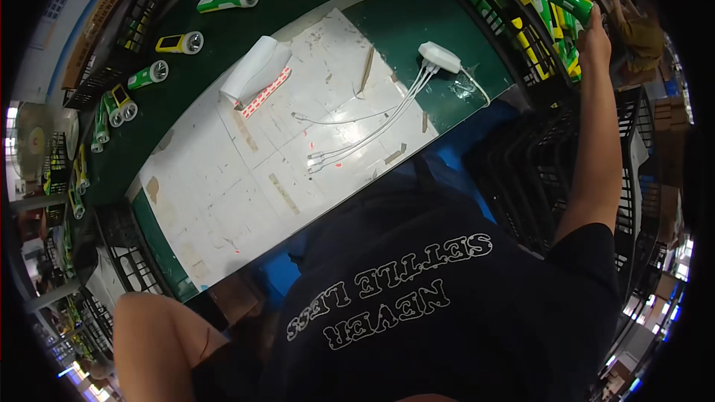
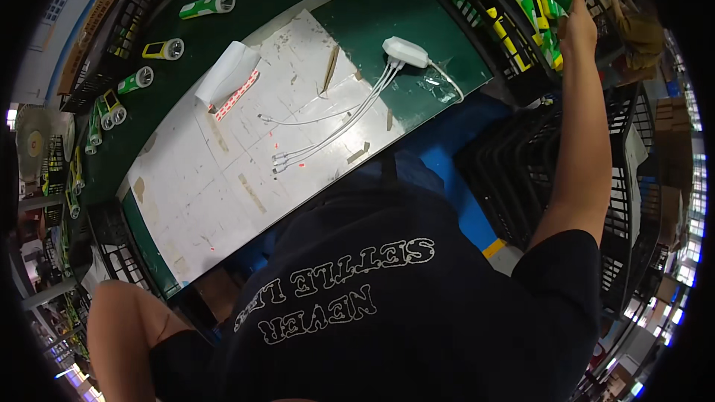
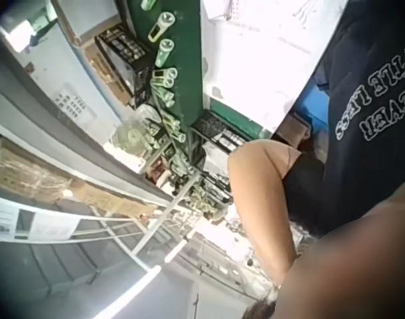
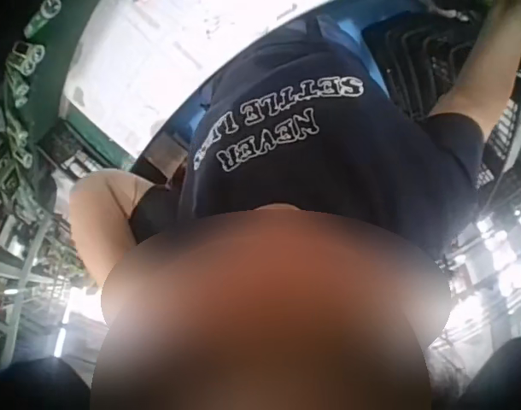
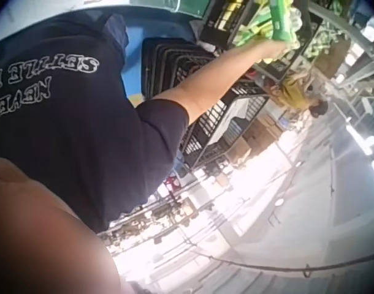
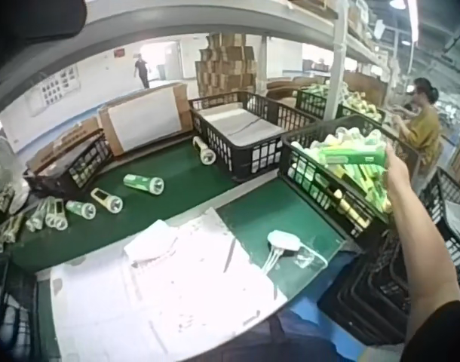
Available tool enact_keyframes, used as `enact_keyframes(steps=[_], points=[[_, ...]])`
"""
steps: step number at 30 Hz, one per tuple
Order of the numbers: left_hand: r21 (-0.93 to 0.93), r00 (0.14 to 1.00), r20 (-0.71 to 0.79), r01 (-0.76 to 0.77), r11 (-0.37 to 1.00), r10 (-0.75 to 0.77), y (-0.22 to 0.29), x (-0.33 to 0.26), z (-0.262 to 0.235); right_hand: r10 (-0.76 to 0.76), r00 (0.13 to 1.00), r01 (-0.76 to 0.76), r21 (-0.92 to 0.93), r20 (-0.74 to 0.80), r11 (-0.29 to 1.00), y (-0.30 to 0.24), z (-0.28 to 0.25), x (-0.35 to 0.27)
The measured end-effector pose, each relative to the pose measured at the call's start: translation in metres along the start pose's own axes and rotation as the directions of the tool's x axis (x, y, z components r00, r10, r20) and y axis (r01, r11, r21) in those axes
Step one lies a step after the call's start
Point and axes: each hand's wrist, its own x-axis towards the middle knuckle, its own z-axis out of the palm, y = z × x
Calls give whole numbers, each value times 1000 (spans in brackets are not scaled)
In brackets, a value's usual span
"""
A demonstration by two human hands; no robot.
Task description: Assembling handheld flashlights by joining housing components and testing functionality.
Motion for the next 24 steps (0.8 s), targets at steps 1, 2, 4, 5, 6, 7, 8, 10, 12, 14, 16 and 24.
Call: enact_keyframes(steps=[1,2,4,5,6,7,8,10,12,14,16,24], points=[[-12,1000,-8,9,1000,-9,2,-2,0,6,1000,-4,-158,11,987,-1,3,-15],[-24,1000,-16,18,1000,-18,4,-4,-1,11,1000,-3,-312,24,950,-3,7,-30],[-48,1000,-11,6,999,-6,3,-11,-3,-10,957,153,-474,289,867,13,-24,-10],[-58,1000,-12,3,998,-4,3,-14,-5,28,922,200,-536,387,820,17,-29,-14],[-56,1000,-8,-7,998,6,6,-17,-8,44,867,290,-575,496,765,29,-47,14],[-53,1000,-11,-10,999,10,7,-18,-10,-21,866,337,-554,499,761,30,-44,11],[-44,1000,-11,-13,999,13,8,-19,-13,-91,863,384,-529,497,756,29,-41,7],[-10,1000,-1,-22,1000,22,15,-19,-18,-287,843,521,-558,455,646,20,-29,9],[30,999,16,-36,999,36,21,-22,-24,-390,785,614,-522,481,592,-1,0,-17],[82,999,27,-32,996,30,28,-17,-27,-433,673,704,-340,600,623,-4,50,-50],[143,999,32,-40,989,36,36,-18,-31,-410,576,754,-265,707,601,-15,109,-103],[225,998,30,-66,972,61,51,-28,-62,-175,368,877,-278,913,392,56,340,-159]])
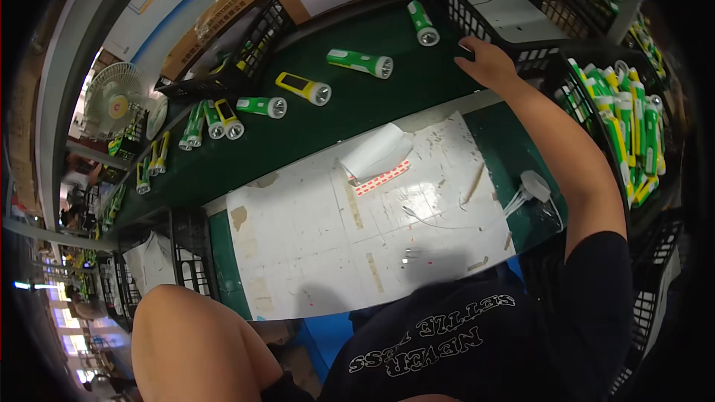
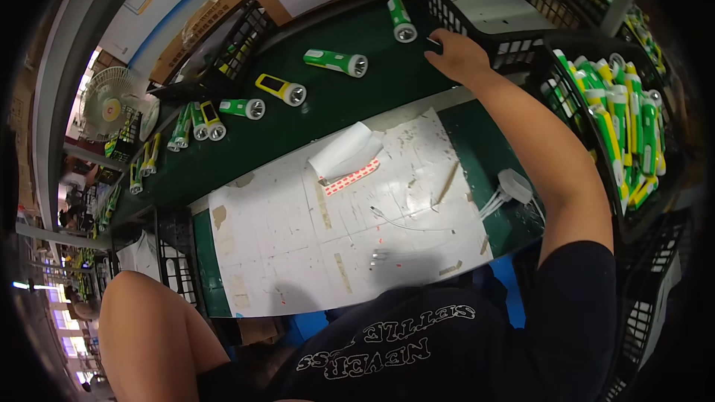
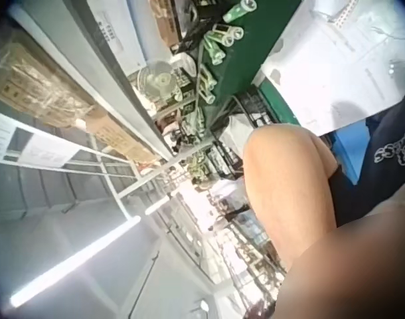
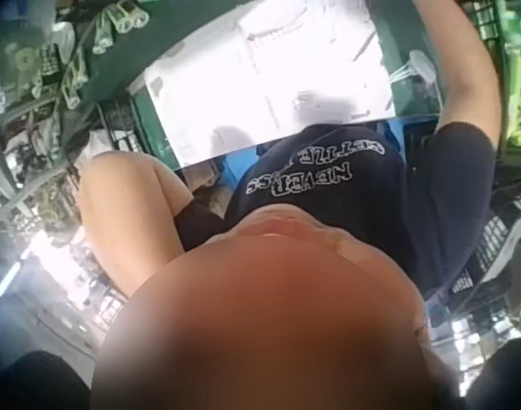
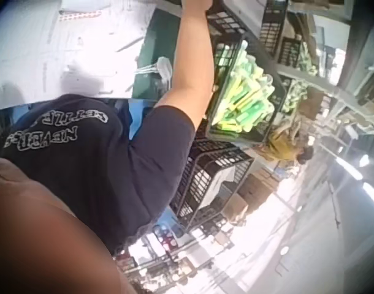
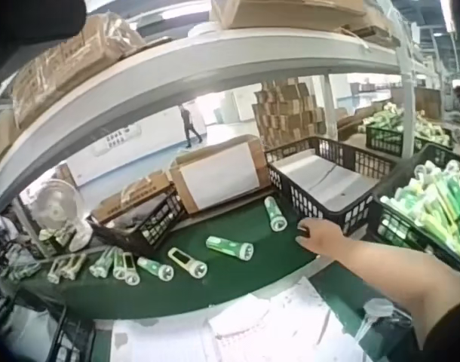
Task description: Assembling handheld flashlights by joining housing components and testing functionality.
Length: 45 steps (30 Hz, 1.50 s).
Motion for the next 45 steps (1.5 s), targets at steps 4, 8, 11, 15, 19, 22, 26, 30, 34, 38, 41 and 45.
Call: enact_keyframes(steps=[4,8,11,15,19,22,26,30,34,38,41,45], points=[[-4,998,-59,38,999,-39,1,-6,-17,221,975,-219,-89,13,972,-17,50,92],[-28,993,-104,59,998,-62,-5,-15,-34,399,914,-387,-148,67,910,7,93,138],[-65,991,-128,39,997,-47,-9,-21,-37,365,928,-363,-45,70,931,22,101,144],[-94,993,-118,-42,995,31,-16,-26,-34,413,910,-406,283,40,869,29,94,128],[-122,988,-82,-139,983,130,-21,-20,-24,370,833,-527,791,411,309,12,55,82],[-152,979,-50,-204,967,198,-22,-9,-10,160,908,-414,890,388,191,-30,6,31],[-212,959,-8,-278,937,283,-23,12,8,-52,952,-293,947,302,135,-49,-52,-31],[-221,933,-4,-351,910,359,-29,33,34,-297,923,-235,969,246,73,-58,-81,-83],[-441,809,-540,-507,741,232,-95,4,60,-586,785,-255,967,198,-15,-82,-96,-141],[-715,407,-689,-247,654,-599,-207,20,98,-680,697,-323,946,227,-15,-98,-81,-165],[-845,698,-535,-434,312,-477,-229,31,116,-717,655,-337,942,237,3,-104,-70,-179],[-800,362,-539,-502,328,-761,-235,30,123,-394,889,-117,948,233,297,-108,-51,-194]])
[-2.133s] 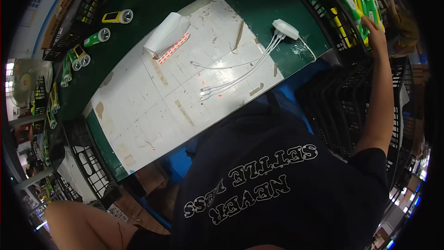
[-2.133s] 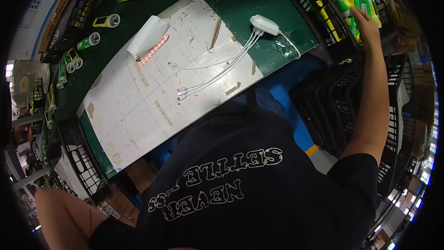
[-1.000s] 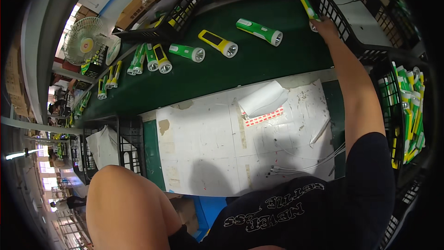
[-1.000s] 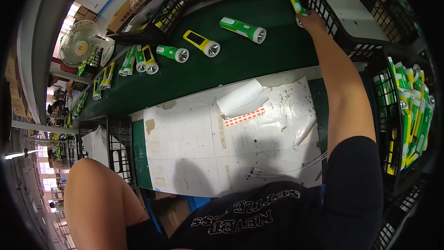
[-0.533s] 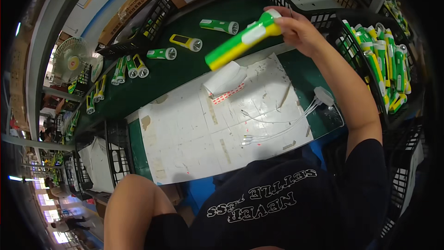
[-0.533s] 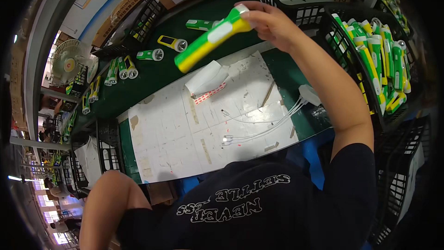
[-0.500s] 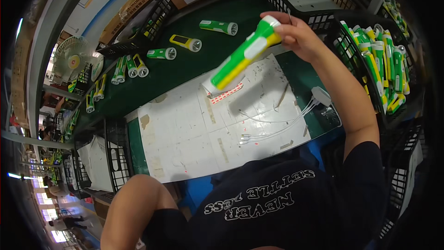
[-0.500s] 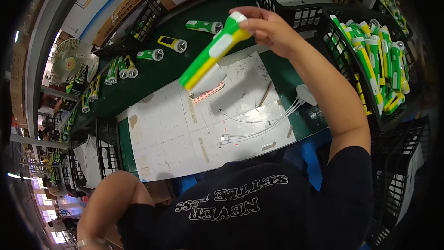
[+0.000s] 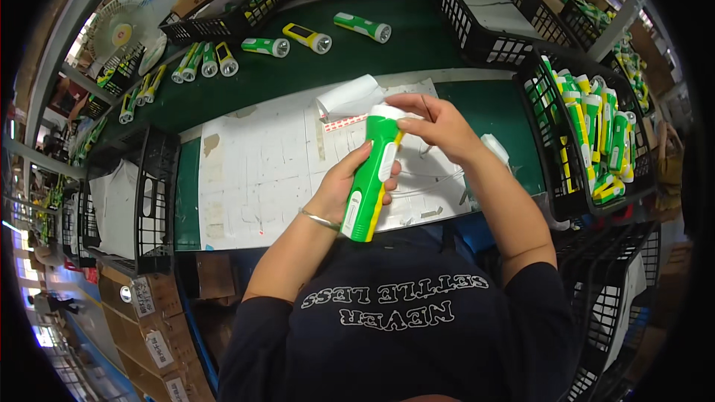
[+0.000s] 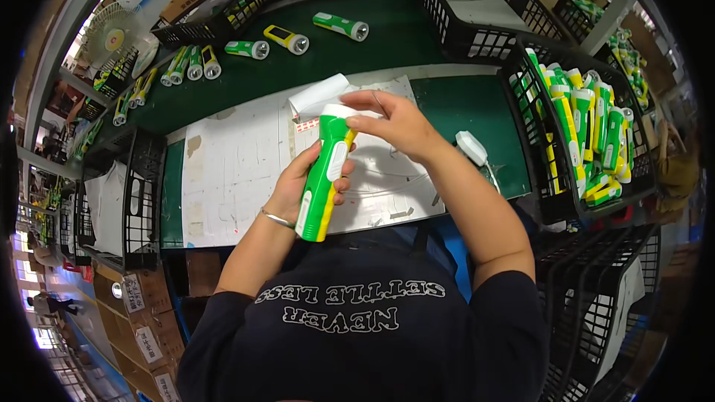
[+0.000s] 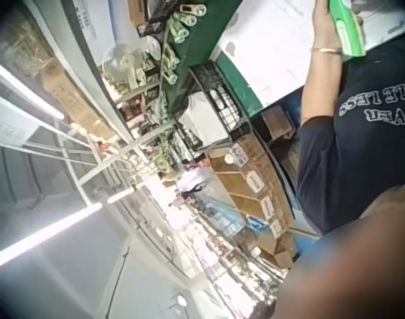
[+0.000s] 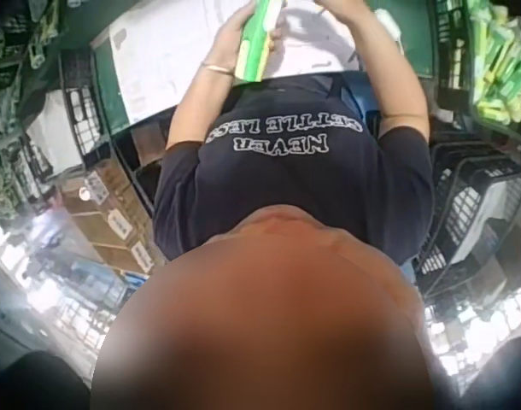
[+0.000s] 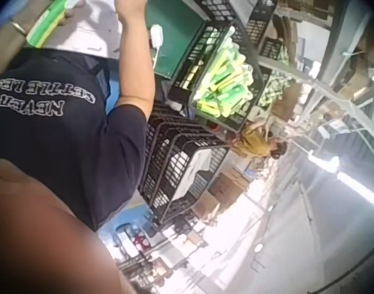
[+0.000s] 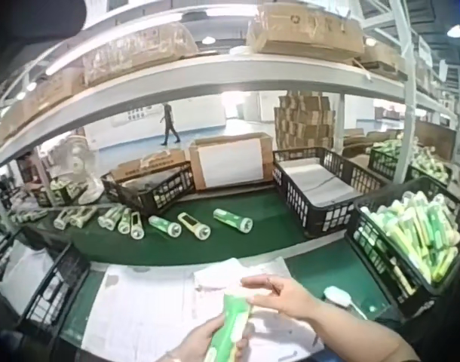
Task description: Assembling handheld flashlights by joining housing components and testing functionality.
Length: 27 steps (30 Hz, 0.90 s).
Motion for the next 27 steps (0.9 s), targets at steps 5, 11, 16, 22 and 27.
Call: enact_keyframes(steps=[5,11,16,22,27], points=[[83,972,-169,-150,985,162,-3,12,-30,242,964,-253,-90,-112,963,24,-1,-26],[66,969,-189,-146,987,156,-7,20,-30,259,960,-271,-130,-105,954,36,6,-56],[79,953,-217,-198,977,211,-6,26,-34,-57,998,26,-537,-40,843,28,14,-55],[484,888,-200,-278,830,414,-4,22,-17,-361,921,285,-885,146,369,15,41,-54],[607,855,-164,-305,734,491,-17,23,-28,-370,890,364,-903,266,227,29,53,-53]])
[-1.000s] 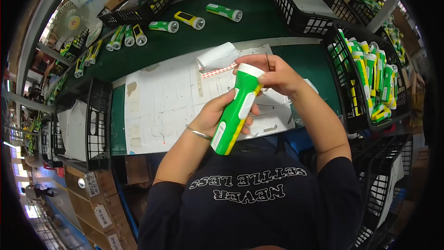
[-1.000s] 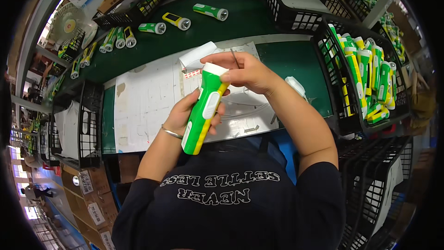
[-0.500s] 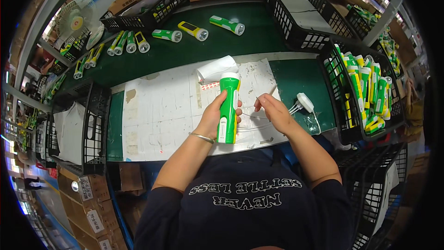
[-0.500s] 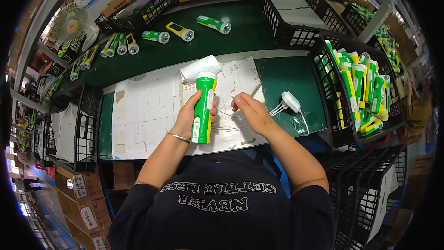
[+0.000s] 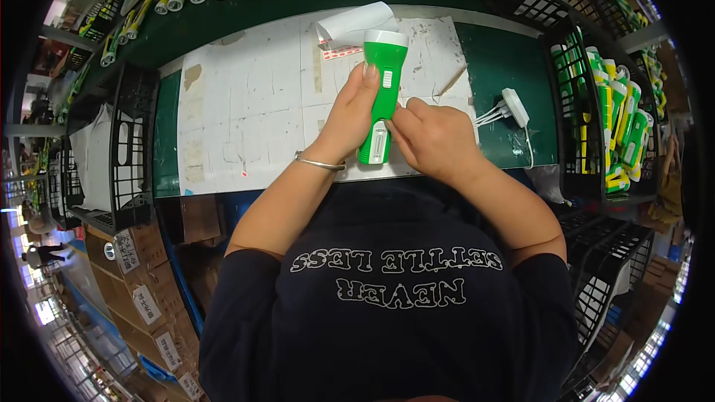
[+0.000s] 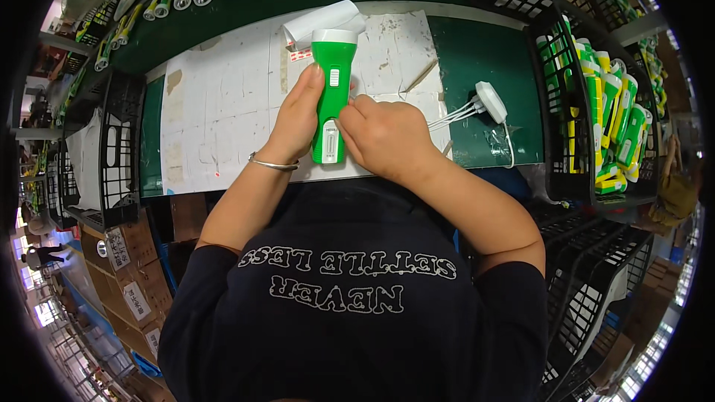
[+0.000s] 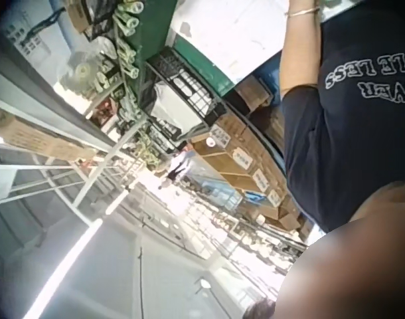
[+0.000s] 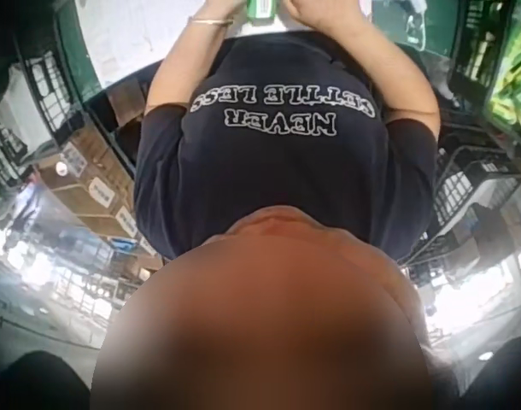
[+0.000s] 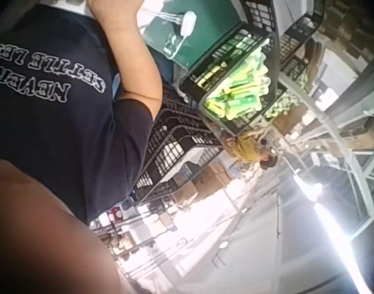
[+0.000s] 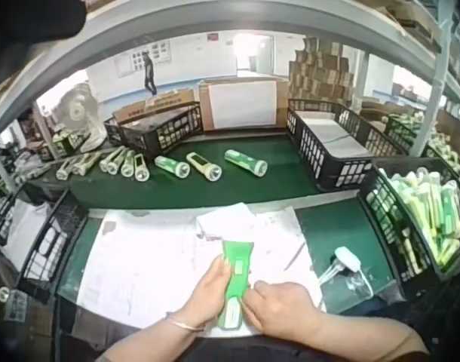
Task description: Assembling handheld flashlights by joining housing components and testing functionality.
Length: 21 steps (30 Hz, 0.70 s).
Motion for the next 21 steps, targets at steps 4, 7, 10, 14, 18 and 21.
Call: enact_keyframes(steps=[4,7,10,14,18,21], points=[[78,996,-30,-84,993,86,-2,2,-13,-124,990,112,166,66,980,-6,-11,-6],[-12,981,-186,-56,998,53,12,7,-18,-326,892,219,332,314,918,-25,-11,-21],[-72,992,-128,-13,997,3,10,7,-21,-147,989,127,399,19,908,-28,-2,-15],[-129,1000,-28,6,992,-10,3,0,-12,445,860,-486,664,249,568,-7,15,13],[157,998,-63,29,987,-19,7,0,-18,501,819,-520,728,278,447,9,26,1],[171,993,-42,115,979,-109,11,-6,-24,521,803,-514,778,289,361,31,14,6]])
